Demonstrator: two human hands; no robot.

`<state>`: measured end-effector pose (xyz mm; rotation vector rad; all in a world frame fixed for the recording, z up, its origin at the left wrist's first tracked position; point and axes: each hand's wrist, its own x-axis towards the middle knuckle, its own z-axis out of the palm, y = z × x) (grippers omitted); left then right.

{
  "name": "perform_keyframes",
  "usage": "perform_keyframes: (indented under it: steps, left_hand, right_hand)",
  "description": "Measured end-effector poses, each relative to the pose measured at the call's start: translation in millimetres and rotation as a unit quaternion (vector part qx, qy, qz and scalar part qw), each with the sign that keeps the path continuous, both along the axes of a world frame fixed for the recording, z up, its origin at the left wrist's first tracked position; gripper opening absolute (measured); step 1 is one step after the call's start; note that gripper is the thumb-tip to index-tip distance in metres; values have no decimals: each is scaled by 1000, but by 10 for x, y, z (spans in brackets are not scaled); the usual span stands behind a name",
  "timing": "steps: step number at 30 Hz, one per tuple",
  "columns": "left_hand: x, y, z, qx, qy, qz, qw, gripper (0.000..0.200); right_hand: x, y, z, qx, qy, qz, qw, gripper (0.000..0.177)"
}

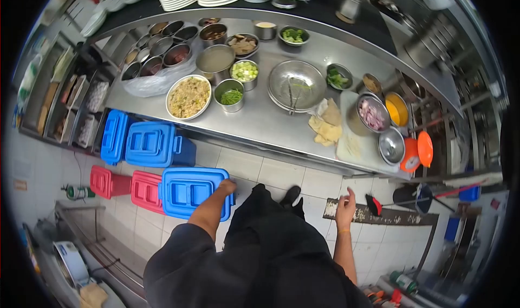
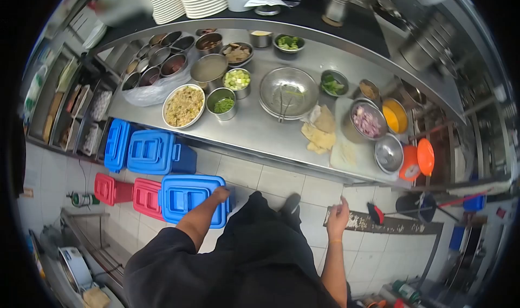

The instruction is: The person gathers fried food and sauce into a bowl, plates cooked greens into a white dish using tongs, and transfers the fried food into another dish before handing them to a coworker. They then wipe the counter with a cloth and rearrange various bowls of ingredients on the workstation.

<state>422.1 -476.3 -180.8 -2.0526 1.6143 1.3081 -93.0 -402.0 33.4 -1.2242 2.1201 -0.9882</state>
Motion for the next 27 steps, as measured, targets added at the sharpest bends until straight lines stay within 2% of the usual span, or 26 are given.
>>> perform_keyframes:
  steps: [1, 2, 4, 6, 7, 8, 9, 11, 12, 14, 15, 19, 22, 25, 27]
  left_hand:
    - [69, 51, 90, 22, 0, 78, 997, 35]
    - [147, 113, 159, 45, 1, 152, 987, 32]
    - [511, 355, -269, 75, -21, 6, 997, 31]
    - [462, 595, -375, 40, -45, 90, 994, 32]
    - [317, 703, -309, -11, -60, 243, 968, 35]
    - [158, 745, -237, -65, -74, 391, 915, 37]
    - [39, 704, -168, -114, -76, 448, 884, 37]
    - [-238, 576, 78, -201, -78, 551, 807, 37]
    - [-431, 437, 467, -266, -116, 534, 794, 36]
    - [-609, 153, 954, -312, -84, 590, 740, 33]
    - [-634, -11, 1020, -338, -67, 618, 707, 32]
    - [-432, -528, 941, -439, -1, 619, 652, 26]
    - [-255, -1057, 1244, -476, 47, 623, 619, 28]
    - [27, -1475, 1380, -503, 55, 593, 626, 29]
    - [97, -1728, 1565, -511, 72, 593, 618, 29]
  right_hand:
    - [136, -354, 262, -21, -26, -5, 999, 48]
    - [133, -655, 317, -40, -4, 33, 999, 44]
    - [301, -1216, 626, -113, -19, 67, 991, 28]
    - [361, -1689, 765, -142, -1, 97, 985, 13]
    - [349, -1862, 758, -142, -28, 131, 981, 12]
    - [337, -2052, 750, -145, -53, 166, 974, 13]
    - [361, -2268, 741, -149, -79, 200, 965, 16]
    - [524, -2599, 839, -178, -57, 254, 949, 17]
    - [609, -2715, 914, -188, -43, 282, 940, 18]
    - [796, -2934, 1109, -158, -49, 298, 940, 17]
    - [888, -3077, 1200, -147, -51, 306, 939, 17]
    - [1240, -3558, 1381, -149, -79, 304, 937, 13]
    - [1518, -4014, 1451, -161, -107, 306, 932, 11]
    - [1973, -4673, 1504, -179, -31, 338, 923, 21]
    - [2288, -5211, 1423, -90, 138, 379, 911, 33]
